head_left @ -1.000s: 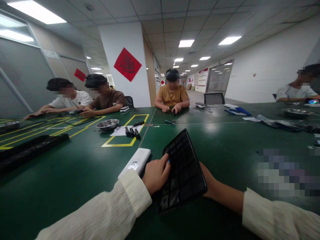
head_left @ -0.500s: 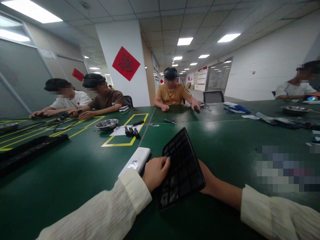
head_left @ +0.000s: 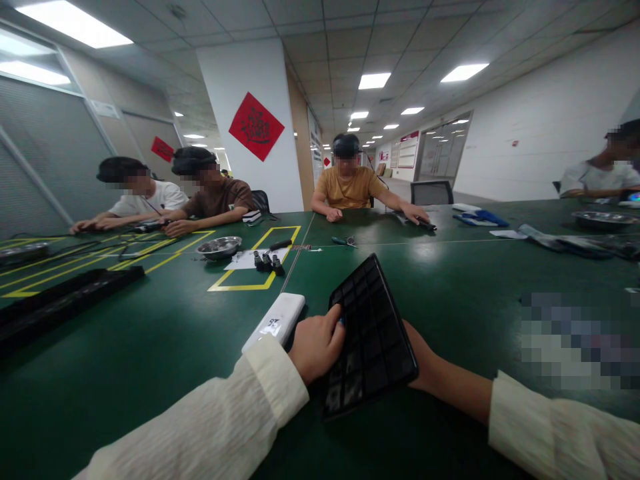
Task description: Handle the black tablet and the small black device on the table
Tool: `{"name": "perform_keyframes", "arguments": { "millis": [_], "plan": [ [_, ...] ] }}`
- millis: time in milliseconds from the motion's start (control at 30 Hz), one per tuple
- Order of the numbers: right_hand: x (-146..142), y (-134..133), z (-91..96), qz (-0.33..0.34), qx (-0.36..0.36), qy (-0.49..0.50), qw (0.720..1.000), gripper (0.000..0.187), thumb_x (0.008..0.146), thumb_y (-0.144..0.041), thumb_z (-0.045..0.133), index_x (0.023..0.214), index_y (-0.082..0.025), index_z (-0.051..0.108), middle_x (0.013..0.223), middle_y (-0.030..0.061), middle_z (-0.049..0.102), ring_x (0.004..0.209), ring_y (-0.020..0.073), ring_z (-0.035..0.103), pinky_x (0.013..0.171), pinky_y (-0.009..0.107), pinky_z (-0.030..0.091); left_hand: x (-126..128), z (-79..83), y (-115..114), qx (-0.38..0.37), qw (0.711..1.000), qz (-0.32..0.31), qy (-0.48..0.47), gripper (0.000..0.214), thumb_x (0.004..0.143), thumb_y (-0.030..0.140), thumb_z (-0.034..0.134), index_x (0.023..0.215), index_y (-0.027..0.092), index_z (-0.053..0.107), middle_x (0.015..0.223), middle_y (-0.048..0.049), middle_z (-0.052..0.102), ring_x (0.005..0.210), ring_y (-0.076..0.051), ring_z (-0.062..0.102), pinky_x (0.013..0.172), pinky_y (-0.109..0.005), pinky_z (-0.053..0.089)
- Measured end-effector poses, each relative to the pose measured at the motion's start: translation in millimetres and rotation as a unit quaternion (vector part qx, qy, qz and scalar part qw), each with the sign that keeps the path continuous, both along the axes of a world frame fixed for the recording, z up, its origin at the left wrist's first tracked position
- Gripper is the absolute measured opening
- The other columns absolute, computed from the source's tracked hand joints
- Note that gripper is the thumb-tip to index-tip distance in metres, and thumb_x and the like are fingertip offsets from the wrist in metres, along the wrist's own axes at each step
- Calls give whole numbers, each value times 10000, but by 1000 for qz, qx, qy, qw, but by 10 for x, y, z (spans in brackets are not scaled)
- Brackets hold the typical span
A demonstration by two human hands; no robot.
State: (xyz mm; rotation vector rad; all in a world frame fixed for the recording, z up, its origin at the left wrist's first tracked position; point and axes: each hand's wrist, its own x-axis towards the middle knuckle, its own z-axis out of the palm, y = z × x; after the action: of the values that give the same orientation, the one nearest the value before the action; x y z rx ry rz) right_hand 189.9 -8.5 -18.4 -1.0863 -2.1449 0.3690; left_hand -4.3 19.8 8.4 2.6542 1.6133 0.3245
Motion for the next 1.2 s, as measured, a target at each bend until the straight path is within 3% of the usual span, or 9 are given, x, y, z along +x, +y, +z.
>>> {"name": "perform_keyframes", "arguments": {
  "millis": [400, 567, 700, 1000, 1200],
  "plan": [
    [0, -8, 24, 4, 7, -9, 1000, 195, 768, -317, 551, 858, -178, 655, 957, 103, 640, 952, 253, 566, 790, 389, 510, 2, 21, 8, -11, 999, -19, -32, 392, 913, 363, 220, 835, 197, 567, 789, -60, 662, 762, -202, 615, 624, -285, 338],
    [-10, -25, 44, -3, 13, -9, 1000, 201, 769, -308, 544, 879, -182, 656, 913, 94, 646, 933, 250, 572, 788, 387, 511, 25, 29, 43, -69, 994, 11, -82, 537, 922, 438, 170, 657, 180, 559, 688, -49, 631, 673, -171, 589, 556, -268, 302],
    [-13, -48, 83, -2, 25, -22, 999, 210, 748, -296, 549, 886, -180, 656, 919, 107, 644, 921, 264, 575, 781, 406, 511, 28, 24, 51, -66, 992, 36, -101, 424, 917, 450, 226, 806, 193, 543, 769, -36, 645, 714, -173, 600, 570, -259, 323],
    [-16, -6, 41, -15, 28, -19, 999, 194, 759, -295, 535, 858, -178, 655, 939, 110, 634, 938, 267, 563, 791, 418, 507, -5, -5, 5, -1, 1000, -7, -17, 369, 932, 392, 178, 994, 208, 490, 762, -41, 653, 722, -191, 617, 611, -274, 347],
    [-13, -36, 80, -10, 20, -33, 999, 151, 731, -312, 576, 758, -189, 657, 868, 94, 636, 902, 261, 570, 752, 396, 520, 14, 25, 19, -44, 996, -13, -70, 513, 932, 434, 142, 764, 198, 567, 769, -44, 652, 749, -182, 611, 624, -263, 350]
  ]
}}
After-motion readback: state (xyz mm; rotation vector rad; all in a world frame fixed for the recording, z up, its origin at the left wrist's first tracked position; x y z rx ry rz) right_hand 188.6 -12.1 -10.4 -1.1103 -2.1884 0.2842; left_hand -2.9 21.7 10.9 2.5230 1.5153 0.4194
